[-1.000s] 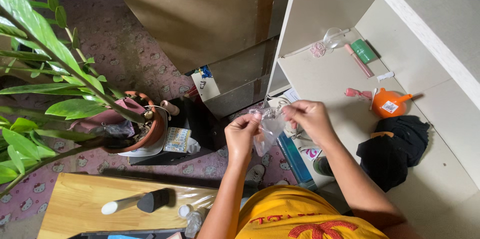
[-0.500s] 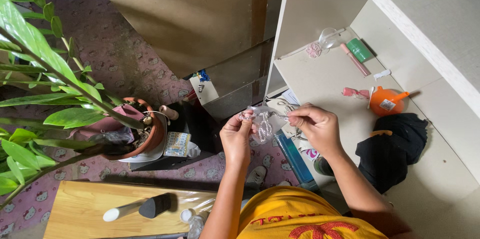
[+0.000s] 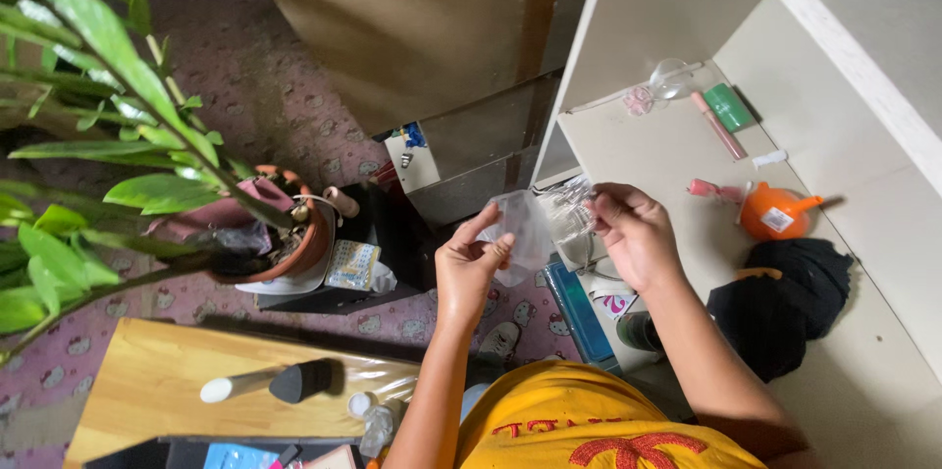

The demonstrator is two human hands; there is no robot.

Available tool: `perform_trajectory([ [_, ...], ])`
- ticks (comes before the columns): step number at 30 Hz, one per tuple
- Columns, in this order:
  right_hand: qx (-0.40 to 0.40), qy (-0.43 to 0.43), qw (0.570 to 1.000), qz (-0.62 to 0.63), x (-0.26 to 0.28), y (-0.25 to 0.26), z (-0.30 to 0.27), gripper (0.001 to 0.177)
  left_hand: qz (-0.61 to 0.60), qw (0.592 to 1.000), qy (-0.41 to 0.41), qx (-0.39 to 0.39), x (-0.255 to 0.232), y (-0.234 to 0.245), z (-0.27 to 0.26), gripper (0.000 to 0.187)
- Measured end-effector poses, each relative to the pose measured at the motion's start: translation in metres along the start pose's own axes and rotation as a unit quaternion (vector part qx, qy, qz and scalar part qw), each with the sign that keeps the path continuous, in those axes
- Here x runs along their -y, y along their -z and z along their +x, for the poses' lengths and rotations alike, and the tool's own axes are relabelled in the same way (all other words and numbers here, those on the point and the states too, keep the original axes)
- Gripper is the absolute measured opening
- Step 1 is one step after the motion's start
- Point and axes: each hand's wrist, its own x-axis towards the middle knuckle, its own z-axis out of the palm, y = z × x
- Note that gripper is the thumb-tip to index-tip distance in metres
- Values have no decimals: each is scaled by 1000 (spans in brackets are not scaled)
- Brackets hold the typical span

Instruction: The person clears a white shelving unit by moving various small items onto a nearby table, then wipes the shelves with a black cloth. Items handled include a green tube, a black cloth, a key, an orange tape measure, a plastic bottle, and a stapler. The person wipes multiple shelves and returns some items to the top shelf.

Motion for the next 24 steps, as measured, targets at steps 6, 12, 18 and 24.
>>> perform_trajectory([
  [6, 27, -204, 962, 179, -46, 39, 33, 13, 36, 998, -8, -41, 7, 18, -10, 47],
  [12, 28, -300, 945, 126, -85, 21, 34, 10, 13, 994, 10, -111, 23, 61, -31, 42],
  [18, 82, -417, 903, 52, -110, -45, 14, 18, -2, 977, 29, -212, 14, 110, -66, 35],
  [24, 180, -462, 869, 0, -128, -101, 7, 25, 21, 946, -14, -322, -10, 173, -138, 35],
])
